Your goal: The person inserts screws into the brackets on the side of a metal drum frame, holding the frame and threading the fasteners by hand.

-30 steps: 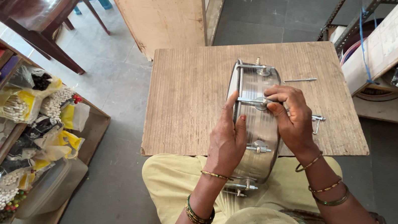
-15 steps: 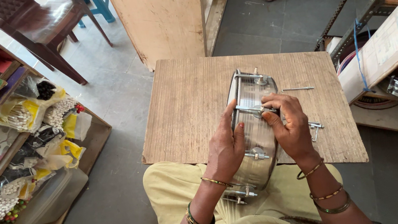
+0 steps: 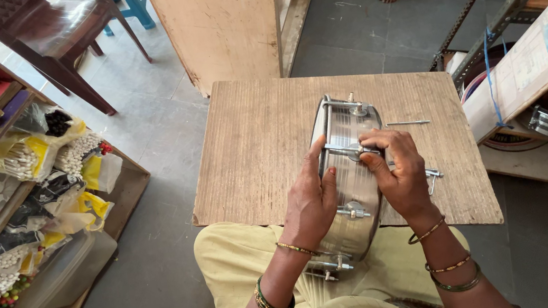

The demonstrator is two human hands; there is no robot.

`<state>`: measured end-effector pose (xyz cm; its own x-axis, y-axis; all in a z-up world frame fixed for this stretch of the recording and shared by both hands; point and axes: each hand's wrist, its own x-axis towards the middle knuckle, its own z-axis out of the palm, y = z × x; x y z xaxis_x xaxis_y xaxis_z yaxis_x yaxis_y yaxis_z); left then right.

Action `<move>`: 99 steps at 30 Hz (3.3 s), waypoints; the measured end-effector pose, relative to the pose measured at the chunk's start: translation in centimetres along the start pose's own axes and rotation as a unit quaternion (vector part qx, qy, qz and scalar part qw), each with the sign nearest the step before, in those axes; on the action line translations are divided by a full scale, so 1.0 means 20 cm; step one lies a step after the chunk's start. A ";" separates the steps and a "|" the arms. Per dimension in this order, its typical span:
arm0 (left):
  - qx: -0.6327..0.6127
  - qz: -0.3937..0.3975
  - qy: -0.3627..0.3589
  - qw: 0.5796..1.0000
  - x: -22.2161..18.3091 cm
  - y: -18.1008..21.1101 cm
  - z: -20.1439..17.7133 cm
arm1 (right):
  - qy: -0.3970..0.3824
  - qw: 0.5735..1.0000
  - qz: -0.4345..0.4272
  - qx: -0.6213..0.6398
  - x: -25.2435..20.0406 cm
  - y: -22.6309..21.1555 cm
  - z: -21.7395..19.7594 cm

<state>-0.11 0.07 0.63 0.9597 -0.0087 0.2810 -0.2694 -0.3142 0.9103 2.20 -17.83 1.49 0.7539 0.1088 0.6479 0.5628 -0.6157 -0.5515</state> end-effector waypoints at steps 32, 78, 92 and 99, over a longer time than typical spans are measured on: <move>-0.001 -0.034 -0.014 0.999 0.05 -0.01 -0.04 | -0.008 1.000 -0.015 -0.004 0.05 -0.04 0.02; -0.007 0.042 0.008 0.999 0.09 -0.02 0.03 | 0.019 0.999 0.003 -0.039 0.06 0.04 0.02; 0.002 0.000 -0.002 1.000 0.10 0.00 0.01 | 0.013 0.999 0.033 -0.006 0.06 0.03 0.02; 0.005 0.066 0.024 0.997 0.11 -0.07 0.00 | 0.032 0.999 0.030 0.028 0.06 0.07 0.08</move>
<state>2.41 0.40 0.05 0.9105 -0.0050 0.4135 -0.3928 -0.3228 0.8611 4.41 -17.27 0.74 0.7641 0.0224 0.6447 0.5374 -0.5748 -0.6171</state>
